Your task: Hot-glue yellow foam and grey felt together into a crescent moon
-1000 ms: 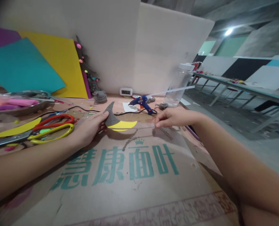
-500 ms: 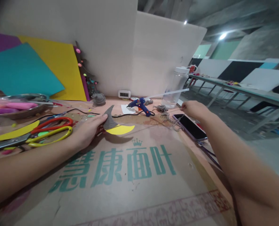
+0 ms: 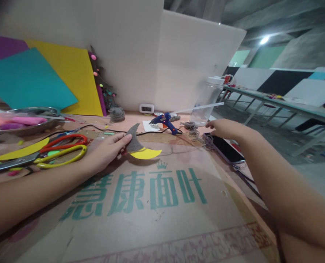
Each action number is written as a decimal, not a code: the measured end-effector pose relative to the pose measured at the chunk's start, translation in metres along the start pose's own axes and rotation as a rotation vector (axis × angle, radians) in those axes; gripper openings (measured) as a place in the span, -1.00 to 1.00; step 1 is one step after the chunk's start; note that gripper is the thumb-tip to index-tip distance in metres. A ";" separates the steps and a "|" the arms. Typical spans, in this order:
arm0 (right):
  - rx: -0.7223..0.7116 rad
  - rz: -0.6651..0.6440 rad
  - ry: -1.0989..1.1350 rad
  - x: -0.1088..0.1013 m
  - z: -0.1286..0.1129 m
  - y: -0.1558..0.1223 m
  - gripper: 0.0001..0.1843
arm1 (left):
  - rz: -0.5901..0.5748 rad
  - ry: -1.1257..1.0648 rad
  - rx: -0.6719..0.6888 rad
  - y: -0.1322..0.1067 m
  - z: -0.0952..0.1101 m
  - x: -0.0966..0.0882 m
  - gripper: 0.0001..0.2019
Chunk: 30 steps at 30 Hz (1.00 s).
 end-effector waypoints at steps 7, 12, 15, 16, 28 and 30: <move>-0.340 0.087 0.298 -0.025 -0.124 -0.041 -0.54 | -0.045 0.047 0.040 0.000 0.001 0.004 -0.62; -0.475 -0.034 0.417 -0.007 -0.171 -0.062 -0.28 | -0.067 0.005 0.001 -0.001 0.000 0.004 -0.63; -0.458 -0.129 0.330 0.000 -0.164 -0.058 -0.46 | -0.039 -0.012 0.003 0.000 0.000 0.002 -0.63; -0.438 -0.166 0.302 0.001 -0.157 -0.053 -0.58 | -0.023 -0.048 0.007 0.000 0.000 0.002 -0.64; -0.200 -0.347 0.356 0.007 -0.043 -0.004 -0.50 | 0.068 -0.297 -0.069 0.000 0.003 0.005 -0.65; -0.139 -0.323 0.320 0.007 -0.032 -0.003 -0.49 | 0.067 -0.314 -0.074 0.000 0.003 0.005 -0.64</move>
Point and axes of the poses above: each hand's wrist, its own y-axis towards the middle knuckle, its own x-axis out of the palm, z = x × y, the point moved 2 cm from there along y, towards the middle knuckle, and after that the axes turned 7 degrees about -y, right-handed, at the moved point
